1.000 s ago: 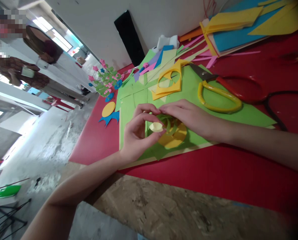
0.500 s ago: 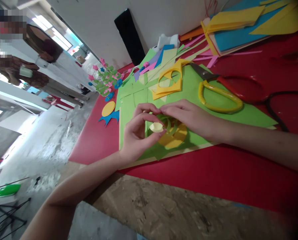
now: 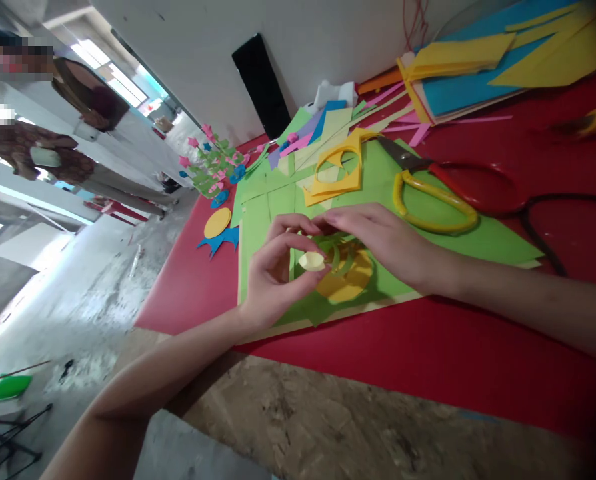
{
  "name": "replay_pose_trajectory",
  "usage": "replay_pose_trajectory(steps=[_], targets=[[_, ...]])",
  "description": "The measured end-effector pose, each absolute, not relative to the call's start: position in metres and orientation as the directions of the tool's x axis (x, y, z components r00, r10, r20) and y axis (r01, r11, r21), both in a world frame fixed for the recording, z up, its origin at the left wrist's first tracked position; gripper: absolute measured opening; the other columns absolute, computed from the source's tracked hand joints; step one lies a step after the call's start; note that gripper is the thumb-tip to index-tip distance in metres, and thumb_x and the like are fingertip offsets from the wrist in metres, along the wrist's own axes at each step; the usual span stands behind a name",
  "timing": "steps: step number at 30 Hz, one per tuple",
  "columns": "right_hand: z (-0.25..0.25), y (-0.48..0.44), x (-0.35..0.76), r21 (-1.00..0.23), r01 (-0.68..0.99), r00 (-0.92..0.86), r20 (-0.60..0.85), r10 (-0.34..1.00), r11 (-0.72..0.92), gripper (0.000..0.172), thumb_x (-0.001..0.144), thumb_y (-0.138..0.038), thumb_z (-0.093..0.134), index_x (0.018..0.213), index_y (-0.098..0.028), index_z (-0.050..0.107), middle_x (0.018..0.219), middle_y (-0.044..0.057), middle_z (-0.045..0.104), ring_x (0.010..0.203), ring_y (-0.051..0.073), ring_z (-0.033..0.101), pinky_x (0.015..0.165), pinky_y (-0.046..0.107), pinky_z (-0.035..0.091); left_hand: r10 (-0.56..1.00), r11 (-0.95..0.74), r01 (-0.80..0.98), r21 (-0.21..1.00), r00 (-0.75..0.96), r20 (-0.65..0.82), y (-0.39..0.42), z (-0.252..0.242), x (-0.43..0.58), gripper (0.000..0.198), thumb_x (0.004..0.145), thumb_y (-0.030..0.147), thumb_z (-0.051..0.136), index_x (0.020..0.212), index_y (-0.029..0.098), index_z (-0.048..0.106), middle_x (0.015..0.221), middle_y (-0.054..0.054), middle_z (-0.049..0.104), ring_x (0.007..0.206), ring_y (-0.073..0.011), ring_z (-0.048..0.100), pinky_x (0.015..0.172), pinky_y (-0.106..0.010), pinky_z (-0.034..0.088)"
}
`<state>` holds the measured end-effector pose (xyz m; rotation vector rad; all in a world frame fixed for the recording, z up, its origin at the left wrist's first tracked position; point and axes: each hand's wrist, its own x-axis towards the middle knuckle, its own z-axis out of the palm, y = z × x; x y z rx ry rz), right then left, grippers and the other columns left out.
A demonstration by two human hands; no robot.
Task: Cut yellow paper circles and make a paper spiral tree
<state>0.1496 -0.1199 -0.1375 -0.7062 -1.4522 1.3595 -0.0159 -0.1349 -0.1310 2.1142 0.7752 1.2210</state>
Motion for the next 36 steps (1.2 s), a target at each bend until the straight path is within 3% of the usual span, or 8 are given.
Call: replay_pose_trajectory(steps=[10,14,24,36], targets=[[-0.137,-0.121,0.155,-0.937,-0.184,-0.295,0.339,0.893,0.295,0.024,0.088,-0.018,0.043,0.084,-0.021,0.066,0.086,-0.002,0.065,0.088,0.01,0.057,0.08,0.018,0.041,0.691,-0.698,0.191,0.69,0.429,0.581,-0.134,-0.13,-0.015,0.015,0.07,0.019,0.071,0.081,0.023,0.062,0.094,-0.005,0.053,0.095,-0.0185,0.052,0.084,-0.037,0.046],[-0.135,-0.122,0.157,-0.924,-0.124,-0.258,0.381,0.888,0.36,0.028,0.089,-0.015,0.039,0.077,-0.02,0.063,0.087,0.002,0.062,0.087,0.013,0.054,0.08,0.023,0.039,0.686,-0.709,0.217,0.671,0.433,0.584,-0.134,-0.129,-0.016,0.013,0.071,0.021,0.071,0.08,0.024,0.062,0.094,-0.004,0.053,0.093,-0.0176,0.053,0.08,-0.035,0.046],[-0.139,-0.125,0.165,-0.964,0.011,-0.255,0.253,0.933,0.265,0.035,0.092,-0.026,0.035,0.07,-0.019,0.061,0.079,0.001,0.061,0.081,0.015,0.055,0.075,0.027,0.037,0.689,-0.704,0.222,0.674,0.443,0.573,-0.134,-0.128,-0.015,0.012,0.071,0.015,0.068,0.079,0.021,0.061,0.094,-0.004,0.051,0.095,-0.017,0.051,0.086,-0.036,0.044],[-0.138,-0.128,0.167,-0.964,-0.072,-0.308,0.266,0.913,0.256,0.027,0.087,-0.019,0.04,0.073,-0.02,0.063,0.083,0.0,0.061,0.087,0.014,0.056,0.071,0.024,0.04,0.683,-0.712,0.229,0.663,0.443,0.581,-0.133,-0.128,-0.016,0.01,0.072,0.019,0.069,0.078,0.021,0.06,0.093,-0.005,0.053,0.094,-0.0193,0.053,0.081,-0.038,0.045]])
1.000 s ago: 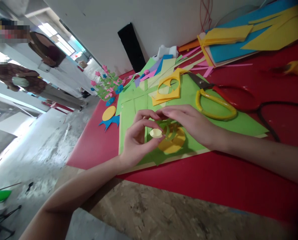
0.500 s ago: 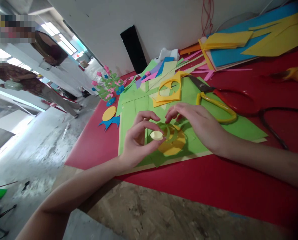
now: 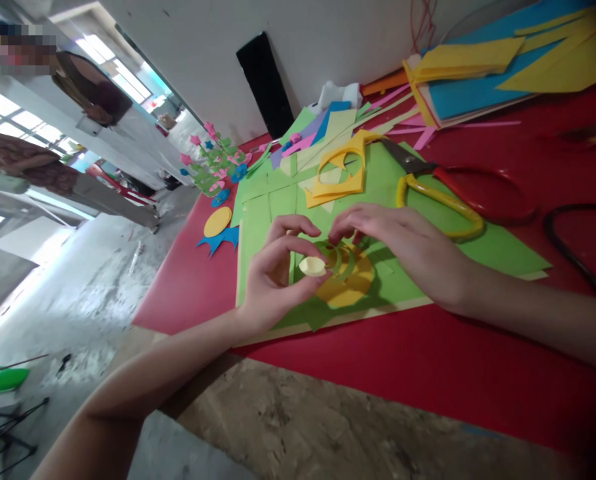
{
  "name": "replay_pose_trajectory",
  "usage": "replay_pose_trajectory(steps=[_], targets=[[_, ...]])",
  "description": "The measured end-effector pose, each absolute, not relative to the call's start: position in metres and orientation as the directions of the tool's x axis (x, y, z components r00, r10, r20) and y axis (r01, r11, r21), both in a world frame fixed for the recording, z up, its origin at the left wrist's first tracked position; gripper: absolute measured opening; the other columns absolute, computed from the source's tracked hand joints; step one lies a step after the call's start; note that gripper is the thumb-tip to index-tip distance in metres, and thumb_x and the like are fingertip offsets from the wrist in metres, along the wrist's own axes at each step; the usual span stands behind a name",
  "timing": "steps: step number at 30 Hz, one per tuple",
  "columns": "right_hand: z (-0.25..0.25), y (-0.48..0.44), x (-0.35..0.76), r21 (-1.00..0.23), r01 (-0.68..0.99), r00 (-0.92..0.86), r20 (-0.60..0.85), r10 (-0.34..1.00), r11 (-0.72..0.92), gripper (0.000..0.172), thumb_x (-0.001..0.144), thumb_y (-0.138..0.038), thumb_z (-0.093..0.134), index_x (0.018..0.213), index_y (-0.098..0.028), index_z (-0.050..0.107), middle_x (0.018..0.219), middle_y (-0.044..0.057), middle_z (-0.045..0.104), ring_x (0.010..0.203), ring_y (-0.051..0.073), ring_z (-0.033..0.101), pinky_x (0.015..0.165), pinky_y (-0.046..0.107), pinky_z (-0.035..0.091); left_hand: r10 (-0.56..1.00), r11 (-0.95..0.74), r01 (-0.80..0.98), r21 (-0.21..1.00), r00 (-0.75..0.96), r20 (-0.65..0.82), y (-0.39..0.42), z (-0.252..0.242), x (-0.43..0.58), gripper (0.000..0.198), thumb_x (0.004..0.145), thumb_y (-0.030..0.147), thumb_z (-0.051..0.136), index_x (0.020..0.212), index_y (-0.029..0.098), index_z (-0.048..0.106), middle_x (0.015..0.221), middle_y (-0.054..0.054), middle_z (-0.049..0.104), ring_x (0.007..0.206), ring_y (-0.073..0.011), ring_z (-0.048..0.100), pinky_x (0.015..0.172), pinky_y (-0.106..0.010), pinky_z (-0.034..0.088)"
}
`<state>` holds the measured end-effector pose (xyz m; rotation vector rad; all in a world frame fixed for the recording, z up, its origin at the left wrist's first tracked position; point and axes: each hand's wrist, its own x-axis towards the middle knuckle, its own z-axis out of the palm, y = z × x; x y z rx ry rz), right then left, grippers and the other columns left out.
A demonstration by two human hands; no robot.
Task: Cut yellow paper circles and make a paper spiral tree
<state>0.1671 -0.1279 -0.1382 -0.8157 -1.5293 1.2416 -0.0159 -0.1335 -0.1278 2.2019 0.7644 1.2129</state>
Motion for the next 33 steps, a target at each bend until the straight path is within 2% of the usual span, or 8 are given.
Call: replay_pose_trajectory(steps=[18,26,33], targets=[[-0.1377,-0.1284,0.1653,-0.96,-0.09,-0.312,0.279,0.908,0.264,0.026,0.087,-0.019,0.04,0.072,-0.02,0.062,0.085,0.0,0.062,0.089,0.013,0.056,0.077,0.022,0.04,0.688,-0.7,0.205,0.684,0.449,0.57,-0.134,-0.1287,-0.0164,0.01,0.073,0.016,0.068,0.079,0.02,0.06,0.094,-0.005,0.051,0.094,-0.0164,0.051,0.084,-0.034,0.045],[-0.137,-0.1286,0.1655,-0.959,-0.092,-0.316,0.285,0.905,0.269,0.027,0.087,-0.019,0.04,0.073,-0.021,0.063,0.086,0.0,0.062,0.091,0.015,0.056,0.077,0.025,0.04,0.682,-0.702,0.197,0.684,0.461,0.568,-0.1329,-0.1302,-0.017,0.011,0.073,0.019,0.068,0.081,0.022,0.061,0.095,-0.005,0.051,0.096,-0.0171,0.051,0.089,-0.038,0.044],[-0.1356,-0.1289,0.1668,-0.96,-0.09,-0.322,0.28,0.904,0.265,0.027,0.087,-0.02,0.041,0.071,-0.021,0.063,0.086,0.0,0.062,0.089,0.015,0.056,0.077,0.024,0.04,0.674,-0.714,0.205,0.67,0.462,0.577,-0.133,-0.1295,-0.0167,0.01,0.073,0.019,0.067,0.08,0.021,0.061,0.093,-0.005,0.052,0.094,-0.0176,0.051,0.083,-0.037,0.046]])
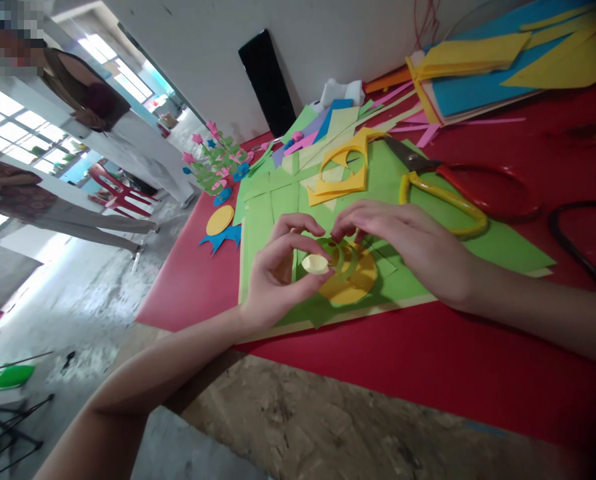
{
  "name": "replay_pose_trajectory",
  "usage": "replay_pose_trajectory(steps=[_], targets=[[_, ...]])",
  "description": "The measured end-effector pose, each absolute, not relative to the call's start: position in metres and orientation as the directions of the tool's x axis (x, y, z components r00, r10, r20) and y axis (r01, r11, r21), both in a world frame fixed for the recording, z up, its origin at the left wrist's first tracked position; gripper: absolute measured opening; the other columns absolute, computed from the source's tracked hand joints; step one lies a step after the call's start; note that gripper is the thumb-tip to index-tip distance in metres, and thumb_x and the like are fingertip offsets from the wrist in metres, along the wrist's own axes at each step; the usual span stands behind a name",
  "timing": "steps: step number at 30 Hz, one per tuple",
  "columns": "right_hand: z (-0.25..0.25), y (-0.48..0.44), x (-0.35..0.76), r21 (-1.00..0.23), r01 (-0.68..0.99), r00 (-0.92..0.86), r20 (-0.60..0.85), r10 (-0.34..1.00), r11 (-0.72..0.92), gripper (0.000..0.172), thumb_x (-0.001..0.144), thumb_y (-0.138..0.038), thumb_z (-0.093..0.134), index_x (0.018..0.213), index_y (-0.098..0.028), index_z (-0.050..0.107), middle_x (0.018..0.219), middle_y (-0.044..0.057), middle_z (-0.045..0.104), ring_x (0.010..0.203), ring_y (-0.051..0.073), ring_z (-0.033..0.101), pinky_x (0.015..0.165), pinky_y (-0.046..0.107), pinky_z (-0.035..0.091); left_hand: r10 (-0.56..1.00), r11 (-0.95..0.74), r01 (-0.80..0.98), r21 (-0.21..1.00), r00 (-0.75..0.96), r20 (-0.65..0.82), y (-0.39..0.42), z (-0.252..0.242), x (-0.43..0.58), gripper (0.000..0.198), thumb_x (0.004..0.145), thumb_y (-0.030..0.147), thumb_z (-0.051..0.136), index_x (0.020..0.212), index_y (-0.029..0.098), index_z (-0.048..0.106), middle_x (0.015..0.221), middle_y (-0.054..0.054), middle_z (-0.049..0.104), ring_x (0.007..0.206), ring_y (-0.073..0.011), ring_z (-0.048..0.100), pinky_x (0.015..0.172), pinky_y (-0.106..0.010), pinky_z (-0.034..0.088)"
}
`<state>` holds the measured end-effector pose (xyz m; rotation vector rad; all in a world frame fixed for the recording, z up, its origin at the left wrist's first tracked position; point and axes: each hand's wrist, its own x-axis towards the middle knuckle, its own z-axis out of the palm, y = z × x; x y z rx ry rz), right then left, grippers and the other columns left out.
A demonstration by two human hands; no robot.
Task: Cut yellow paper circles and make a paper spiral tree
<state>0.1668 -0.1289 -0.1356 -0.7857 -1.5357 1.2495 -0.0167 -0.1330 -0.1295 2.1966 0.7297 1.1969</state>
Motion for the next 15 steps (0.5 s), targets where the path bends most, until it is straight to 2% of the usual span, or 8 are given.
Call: replay_pose_trajectory(steps=[15], targets=[[-0.137,-0.1282,0.1663,-0.958,-0.098,-0.321,0.286,0.903,0.269,0.027,0.087,-0.02,0.041,0.071,-0.02,0.063,0.081,-0.001,0.06,0.088,0.013,0.056,0.078,0.021,0.04,0.673,-0.713,0.205,0.67,0.467,0.573,-0.1327,-0.1304,-0.0174,0.01,0.073,0.019,0.068,0.08,0.023,0.062,0.093,-0.004,0.051,0.094,-0.0176,0.052,0.084,-0.038,0.047]])
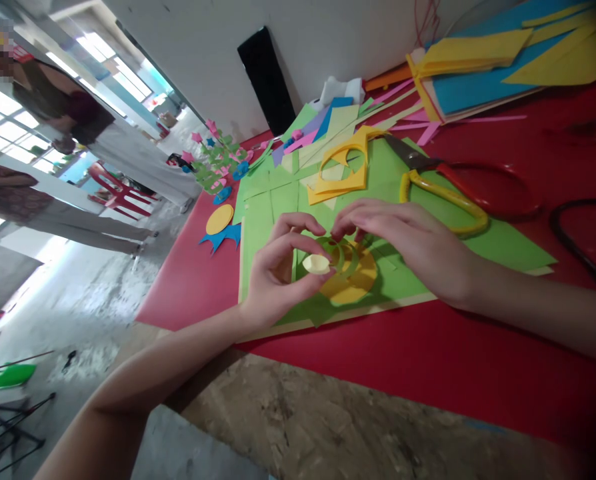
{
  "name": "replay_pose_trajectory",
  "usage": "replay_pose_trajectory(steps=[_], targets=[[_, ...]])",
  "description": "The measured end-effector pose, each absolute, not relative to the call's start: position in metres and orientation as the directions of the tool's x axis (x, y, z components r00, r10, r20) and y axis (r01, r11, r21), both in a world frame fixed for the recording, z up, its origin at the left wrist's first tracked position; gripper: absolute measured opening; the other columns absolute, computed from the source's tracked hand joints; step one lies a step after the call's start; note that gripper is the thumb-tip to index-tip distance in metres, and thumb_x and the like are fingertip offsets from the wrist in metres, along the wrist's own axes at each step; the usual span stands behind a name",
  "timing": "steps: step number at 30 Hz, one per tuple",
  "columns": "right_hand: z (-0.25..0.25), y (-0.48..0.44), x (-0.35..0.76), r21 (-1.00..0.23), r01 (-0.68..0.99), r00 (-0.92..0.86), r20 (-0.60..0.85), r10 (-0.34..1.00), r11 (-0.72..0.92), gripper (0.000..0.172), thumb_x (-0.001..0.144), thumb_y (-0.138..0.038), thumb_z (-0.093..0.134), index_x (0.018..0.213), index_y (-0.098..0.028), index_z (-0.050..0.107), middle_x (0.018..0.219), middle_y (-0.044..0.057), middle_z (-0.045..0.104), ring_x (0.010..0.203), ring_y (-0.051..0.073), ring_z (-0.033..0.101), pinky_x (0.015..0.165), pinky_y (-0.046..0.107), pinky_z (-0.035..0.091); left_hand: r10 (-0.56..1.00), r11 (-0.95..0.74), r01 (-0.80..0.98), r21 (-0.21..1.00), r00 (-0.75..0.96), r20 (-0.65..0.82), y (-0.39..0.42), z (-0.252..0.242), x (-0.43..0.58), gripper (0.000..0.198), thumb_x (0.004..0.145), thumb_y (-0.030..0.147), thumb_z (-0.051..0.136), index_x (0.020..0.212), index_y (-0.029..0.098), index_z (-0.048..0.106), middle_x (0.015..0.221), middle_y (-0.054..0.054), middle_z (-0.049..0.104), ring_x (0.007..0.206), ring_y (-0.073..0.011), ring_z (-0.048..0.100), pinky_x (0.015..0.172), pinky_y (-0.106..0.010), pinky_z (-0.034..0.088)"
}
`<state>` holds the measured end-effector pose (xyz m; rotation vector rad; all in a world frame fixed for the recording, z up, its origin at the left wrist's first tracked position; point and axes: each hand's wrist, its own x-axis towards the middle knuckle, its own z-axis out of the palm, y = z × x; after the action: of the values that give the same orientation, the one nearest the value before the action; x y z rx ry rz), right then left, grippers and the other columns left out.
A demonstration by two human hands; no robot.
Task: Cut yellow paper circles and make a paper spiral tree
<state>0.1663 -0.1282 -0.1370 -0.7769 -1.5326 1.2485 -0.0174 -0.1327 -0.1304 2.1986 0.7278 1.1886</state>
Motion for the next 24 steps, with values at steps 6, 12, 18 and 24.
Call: replay_pose_trajectory(steps=[6,12,18,24], targets=[[-0.1359,-0.1286,0.1666,-0.96,-0.092,-0.306,0.281,0.909,0.266,0.028,0.088,-0.019,0.04,0.072,-0.02,0.064,0.085,-0.001,0.062,0.089,0.014,0.056,0.078,0.023,0.039,0.667,-0.714,0.188,0.674,0.473,0.575,-0.1327,-0.1296,-0.0172,0.01,0.073,0.017,0.068,0.08,0.021,0.061,0.093,-0.005,0.051,0.094,-0.0174,0.051,0.086,-0.039,0.045],[-0.1385,-0.1281,0.1677,-0.961,-0.08,-0.278,0.278,0.919,0.266,0.026,0.088,-0.02,0.041,0.073,-0.02,0.062,0.082,-0.002,0.062,0.085,0.012,0.055,0.076,0.02,0.039,0.664,-0.724,0.214,0.655,0.474,0.579,-0.1326,-0.1297,-0.0162,0.009,0.073,0.021,0.067,0.079,0.022,0.061,0.092,-0.004,0.051,0.094,-0.0181,0.052,0.085,-0.04,0.046],[-0.14,-0.1264,0.1654,-0.977,-0.048,-0.22,0.215,0.951,0.21,0.027,0.089,-0.024,0.041,0.074,-0.019,0.063,0.079,0.0,0.063,0.08,0.013,0.056,0.07,0.021,0.042,0.663,-0.728,0.229,0.646,0.474,0.579,-0.1324,-0.1292,-0.016,0.008,0.075,0.023,0.066,0.079,0.023,0.06,0.092,-0.004,0.052,0.094,-0.0189,0.052,0.083,-0.041,0.046],[-0.1373,-0.1287,0.1657,-0.982,-0.043,-0.247,0.189,0.95,0.185,0.028,0.089,-0.023,0.04,0.074,-0.018,0.063,0.077,0.0,0.063,0.077,0.012,0.057,0.063,0.022,0.042,0.672,-0.716,0.212,0.665,0.469,0.573,-0.1331,-0.13,-0.0165,0.01,0.074,0.019,0.067,0.081,0.022,0.061,0.093,-0.004,0.052,0.094,-0.0174,0.051,0.085,-0.039,0.045]])
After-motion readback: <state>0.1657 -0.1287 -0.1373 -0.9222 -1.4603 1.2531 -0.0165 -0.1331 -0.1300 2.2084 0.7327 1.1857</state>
